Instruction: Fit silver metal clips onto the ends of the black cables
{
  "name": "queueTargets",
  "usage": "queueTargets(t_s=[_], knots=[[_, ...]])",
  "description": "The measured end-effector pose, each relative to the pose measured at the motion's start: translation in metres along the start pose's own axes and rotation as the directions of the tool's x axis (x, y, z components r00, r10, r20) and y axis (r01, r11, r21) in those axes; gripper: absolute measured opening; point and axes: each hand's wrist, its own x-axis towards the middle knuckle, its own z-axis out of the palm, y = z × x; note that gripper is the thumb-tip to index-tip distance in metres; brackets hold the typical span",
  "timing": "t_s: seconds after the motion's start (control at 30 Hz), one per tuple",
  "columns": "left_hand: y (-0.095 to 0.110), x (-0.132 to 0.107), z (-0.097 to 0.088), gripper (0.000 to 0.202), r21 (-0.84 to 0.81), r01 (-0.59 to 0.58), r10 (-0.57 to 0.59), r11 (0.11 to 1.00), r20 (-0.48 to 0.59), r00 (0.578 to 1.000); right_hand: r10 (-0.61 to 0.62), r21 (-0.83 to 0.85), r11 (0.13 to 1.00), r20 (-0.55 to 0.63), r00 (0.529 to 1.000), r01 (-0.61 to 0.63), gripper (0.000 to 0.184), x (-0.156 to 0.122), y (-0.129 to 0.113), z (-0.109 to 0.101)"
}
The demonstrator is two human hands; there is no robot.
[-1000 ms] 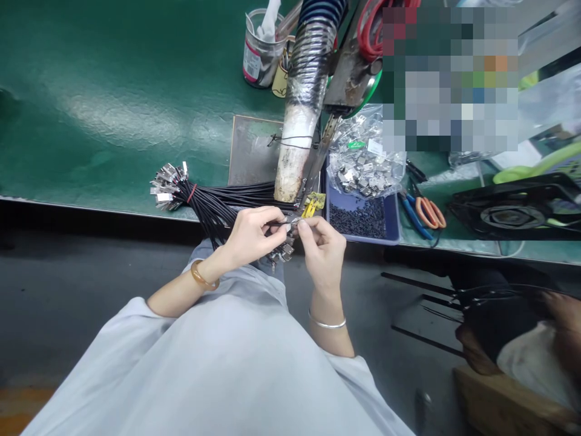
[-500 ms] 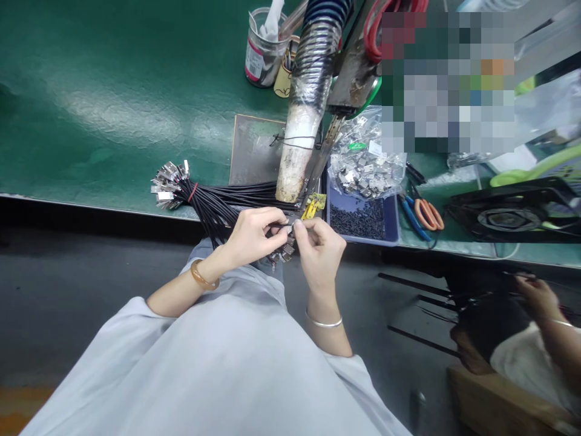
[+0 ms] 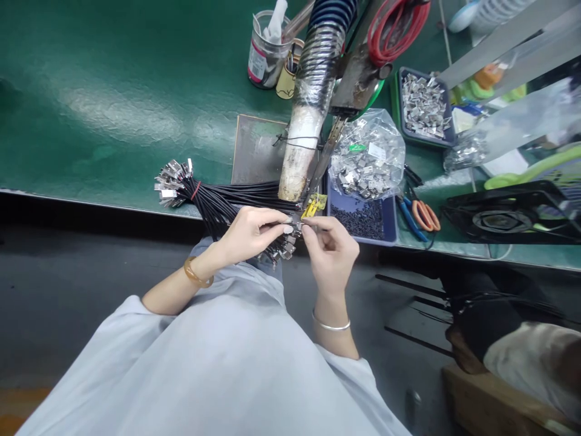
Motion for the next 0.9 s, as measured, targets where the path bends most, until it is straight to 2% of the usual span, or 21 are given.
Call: queueTargets(t_s=[0.07,0.13,0.23,0.3,0.4,0.47,0.57,0.67,0.9], knots=[[0.003,0.001,0.003,0.016,-0.009,0.032,-0.032,0.999,-0.005,0.999,-0.14,-0.155,0.979,-0.025,0.99,0.135,0.009,-0.003,0.0,-0.002],[0.006,0.002,0.006,0.017,0.001,0.061,-0.061,0.998,-0.033,0.998,-0.199,-0.212,0.962,-0.106,0.974,0.174,0.012,-0.006,0.0,-0.005],[0.009,0.004,0.012,0.017,0.035,0.084,-0.08,0.996,-0.098,0.992,-0.15,-0.099,0.987,-0.325,0.934,0.124,0.02,-0.008,-0.003,-0.006],[0.01,0.005,0.016,0.017,0.051,0.083,-0.076,0.995,-0.137,0.988,-0.101,-0.01,0.994,-0.392,0.915,0.106,0.02,-0.008,-0.006,-0.006],[0.01,0.007,0.019,0.016,0.064,0.092,-0.08,0.994,-0.178,0.981,-0.077,0.002,0.997,-0.346,0.935,0.083,0.01,-0.007,-0.007,-0.002],[0.01,0.008,0.021,0.015,0.069,0.092,-0.077,0.993,-0.198,0.977,-0.05,0.012,0.998,-0.249,0.967,0.055,0.004,-0.006,-0.006,0.001],[0.011,0.009,0.023,0.015,0.071,0.077,-0.06,0.995,-0.218,0.974,0.016,0.07,0.998,-0.104,0.994,-0.009,0.008,-0.003,-0.004,0.007],[0.011,0.01,0.025,0.013,0.074,0.072,-0.052,0.995,-0.242,0.969,0.043,0.088,0.995,-0.093,0.995,-0.034,0.011,0.001,-0.003,0.01],[0.011,0.011,0.029,0.014,0.124,0.073,-0.033,0.99,-0.295,0.955,-0.012,0.045,0.999,-0.092,0.996,0.017,0.012,0.005,-0.005,0.006]])
